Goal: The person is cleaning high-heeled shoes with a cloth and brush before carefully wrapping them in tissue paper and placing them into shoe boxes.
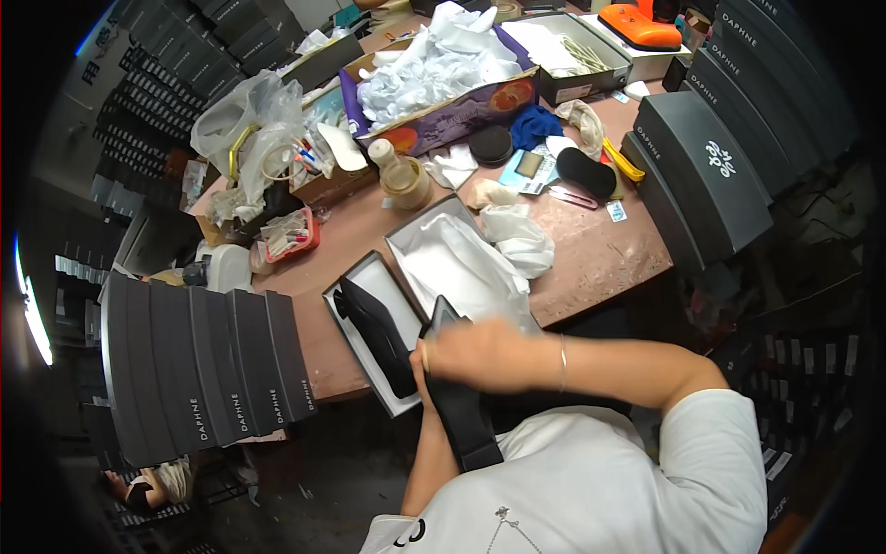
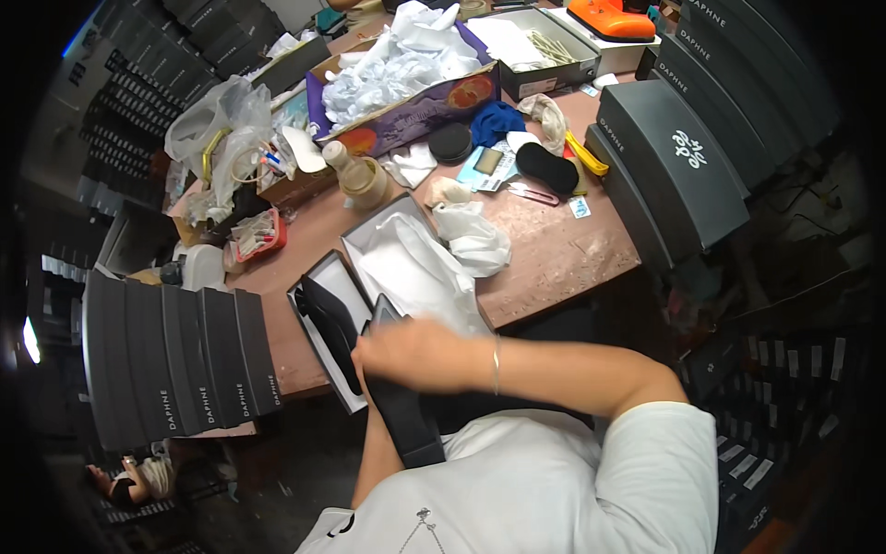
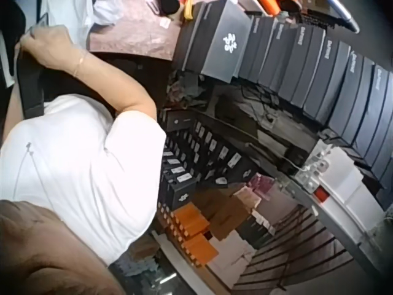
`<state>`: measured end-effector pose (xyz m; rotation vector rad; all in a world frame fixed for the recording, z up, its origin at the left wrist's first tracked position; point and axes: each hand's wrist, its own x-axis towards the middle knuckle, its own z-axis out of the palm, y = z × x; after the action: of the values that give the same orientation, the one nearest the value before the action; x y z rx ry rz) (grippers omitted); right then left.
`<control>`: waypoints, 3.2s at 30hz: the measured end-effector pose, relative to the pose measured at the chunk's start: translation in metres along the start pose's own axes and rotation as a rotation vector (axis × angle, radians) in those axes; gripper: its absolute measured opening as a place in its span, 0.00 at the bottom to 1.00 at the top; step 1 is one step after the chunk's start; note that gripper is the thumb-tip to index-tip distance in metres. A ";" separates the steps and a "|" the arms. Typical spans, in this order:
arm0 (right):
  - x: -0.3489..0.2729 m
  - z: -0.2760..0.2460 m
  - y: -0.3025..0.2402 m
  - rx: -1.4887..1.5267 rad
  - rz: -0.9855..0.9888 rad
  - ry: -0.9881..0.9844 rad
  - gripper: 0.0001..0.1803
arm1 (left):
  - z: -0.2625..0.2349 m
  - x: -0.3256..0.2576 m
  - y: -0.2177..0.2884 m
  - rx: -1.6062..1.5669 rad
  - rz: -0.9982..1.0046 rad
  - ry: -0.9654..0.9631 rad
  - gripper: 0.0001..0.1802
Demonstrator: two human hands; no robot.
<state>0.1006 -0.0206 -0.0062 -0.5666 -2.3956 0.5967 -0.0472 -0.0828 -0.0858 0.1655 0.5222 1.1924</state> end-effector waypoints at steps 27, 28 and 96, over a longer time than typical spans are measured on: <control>-0.036 0.012 -0.026 0.021 -0.057 -0.026 0.11 | 0.012 0.000 -0.003 0.057 -0.045 0.185 0.38; -0.033 0.017 -0.015 -0.028 -0.020 -0.007 0.12 | 0.012 -0.002 -0.004 0.083 -0.058 0.202 0.38; 0.014 0.007 -0.037 -0.077 0.101 0.226 0.09 | 0.057 0.006 0.073 0.671 0.718 0.457 0.27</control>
<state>0.0762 -0.0454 0.0150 -0.7504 -2.1940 0.4584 -0.0799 -0.0422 -0.0091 0.7082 1.3358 1.7227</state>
